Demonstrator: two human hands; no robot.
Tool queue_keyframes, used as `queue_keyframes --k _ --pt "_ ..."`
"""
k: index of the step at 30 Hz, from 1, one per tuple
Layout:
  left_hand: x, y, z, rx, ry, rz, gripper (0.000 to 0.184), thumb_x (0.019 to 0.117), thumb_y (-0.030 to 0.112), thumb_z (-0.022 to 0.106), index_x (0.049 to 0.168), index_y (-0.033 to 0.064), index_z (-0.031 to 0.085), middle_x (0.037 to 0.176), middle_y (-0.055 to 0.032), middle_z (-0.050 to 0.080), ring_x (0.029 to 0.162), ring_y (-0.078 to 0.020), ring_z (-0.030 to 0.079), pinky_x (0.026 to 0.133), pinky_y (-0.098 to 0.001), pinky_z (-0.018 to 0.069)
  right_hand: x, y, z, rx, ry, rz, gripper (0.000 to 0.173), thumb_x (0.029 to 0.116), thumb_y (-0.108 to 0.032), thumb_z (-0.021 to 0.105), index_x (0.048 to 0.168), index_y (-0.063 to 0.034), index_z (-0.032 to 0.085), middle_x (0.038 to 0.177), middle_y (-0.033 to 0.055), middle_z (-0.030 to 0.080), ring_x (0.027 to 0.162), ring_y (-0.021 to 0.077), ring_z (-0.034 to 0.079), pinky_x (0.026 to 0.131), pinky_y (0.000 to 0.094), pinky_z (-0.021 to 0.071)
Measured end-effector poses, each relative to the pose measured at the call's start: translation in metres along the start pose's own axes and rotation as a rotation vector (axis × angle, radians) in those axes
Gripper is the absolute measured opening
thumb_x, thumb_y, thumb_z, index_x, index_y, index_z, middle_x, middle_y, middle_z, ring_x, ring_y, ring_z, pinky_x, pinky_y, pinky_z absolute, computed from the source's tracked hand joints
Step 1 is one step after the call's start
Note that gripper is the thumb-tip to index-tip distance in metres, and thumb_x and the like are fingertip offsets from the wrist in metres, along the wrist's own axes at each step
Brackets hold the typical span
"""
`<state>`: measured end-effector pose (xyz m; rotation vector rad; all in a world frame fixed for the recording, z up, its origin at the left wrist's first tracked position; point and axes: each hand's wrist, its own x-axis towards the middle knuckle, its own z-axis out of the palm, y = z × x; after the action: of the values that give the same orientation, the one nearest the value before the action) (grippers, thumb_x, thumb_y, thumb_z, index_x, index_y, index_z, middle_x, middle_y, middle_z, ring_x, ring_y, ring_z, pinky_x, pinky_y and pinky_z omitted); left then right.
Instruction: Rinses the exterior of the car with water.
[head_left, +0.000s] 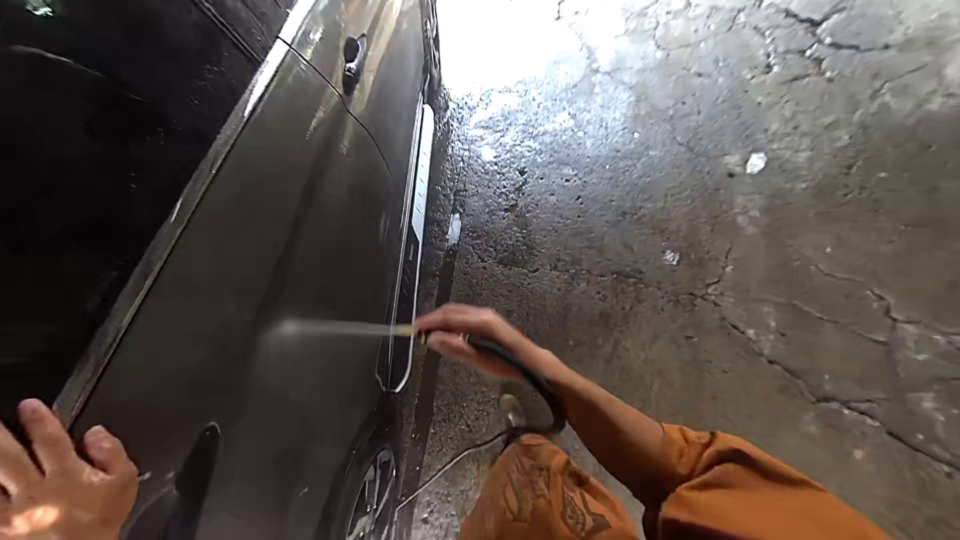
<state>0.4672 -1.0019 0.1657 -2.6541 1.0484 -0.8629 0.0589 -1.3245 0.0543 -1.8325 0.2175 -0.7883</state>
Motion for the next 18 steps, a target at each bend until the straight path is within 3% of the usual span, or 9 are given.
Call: queue_keyframes --k 4,6,8,10,14,16,18 --pt "-0.002 -0.001 -0.002 0.1 -0.001 -0.006 0.066 0.1067 0.052 0.026 0.163 0.0181 0.028 0.165 -0.0187 0.03 0.152 -0.0415 0.029 0.119 -0.0694 0.0171 0.01 0.073 -0.058 -0.365 0.417 0.07 0.028 0.1044 -0.022 0.058 0.126 -0.0085 0.071 0.118 0.0074 0.071 0.109 0.0153 0.067 0.097 0.0352 0.0563" --pt "0.0 0.003 -0.007 0.132 -0.007 -0.013 0.067 0.1063 0.052 0.026 0.163 0.0173 0.027 0.166 -0.0187 0.027 0.152 -0.0426 0.027 0.118 -0.0698 0.017 0.014 0.095 -0.085 -0.455 0.611 0.131 0.03 0.1055 -0.024 0.056 0.124 -0.0068 0.072 0.112 0.0113 0.071 0.102 0.0173 0.068 0.09 0.0347 0.0571" --pt "0.001 0.006 -0.01 0.153 -0.007 -0.004 0.067 0.1061 0.052 0.026 0.163 0.0161 0.027 0.167 -0.0187 0.026 0.153 -0.0429 0.025 0.119 -0.0694 0.0158 0.009 0.107 -0.097 -0.453 0.688 0.224 0.032 0.1062 -0.029 0.054 0.123 -0.0092 0.073 0.11 0.0109 0.069 0.096 0.0157 0.066 0.084 0.0313 0.0553" --pt "0.002 0.01 -0.011 0.171 -0.002 0.0 0.066 0.1063 0.05 0.026 0.163 0.0153 0.027 0.167 -0.0187 0.025 0.154 -0.0424 0.023 0.12 -0.0688 0.0139 -0.003 0.113 -0.092 -0.358 0.579 0.284 0.033 0.1057 -0.032 0.054 0.121 -0.0108 0.074 0.11 0.0105 0.067 0.097 0.0158 0.065 0.083 0.0321 0.056" --pt "0.005 0.019 -0.021 0.204 0.007 -0.001 0.064 0.1064 0.046 0.028 0.161 0.0124 0.031 0.167 -0.0191 0.024 0.156 -0.0414 0.018 0.122 -0.0661 0.0108 -0.048 0.112 -0.027 -0.068 0.031 0.311 0.025 0.0994 -0.031 0.064 0.113 -0.0143 0.078 0.109 0.0074 0.068 0.1 0.0162 0.066 0.09 0.0377 0.0575" --pt "0.006 0.023 -0.023 0.204 0.01 0.001 0.065 0.1063 0.046 0.028 0.161 0.0112 0.032 0.167 -0.0197 0.026 0.156 -0.0409 0.018 0.122 -0.0645 0.01 -0.065 0.111 0.0 0.023 -0.197 0.337 0.03 0.0995 -0.04 0.064 0.115 -0.018 0.078 0.109 0.0058 0.069 0.099 0.0149 0.067 0.089 0.0376 0.057" --pt "0.004 0.025 -0.025 0.198 0.006 0.006 0.065 0.1065 0.046 0.027 0.161 0.0107 0.032 0.167 -0.0205 0.025 0.156 -0.0416 0.017 0.122 -0.0642 0.0099 -0.073 0.117 0.004 0.016 -0.195 0.329 0.036 0.1016 -0.044 0.06 0.121 -0.0178 0.075 0.11 0.0074 0.069 0.098 0.0158 0.067 0.087 0.0385 0.057"
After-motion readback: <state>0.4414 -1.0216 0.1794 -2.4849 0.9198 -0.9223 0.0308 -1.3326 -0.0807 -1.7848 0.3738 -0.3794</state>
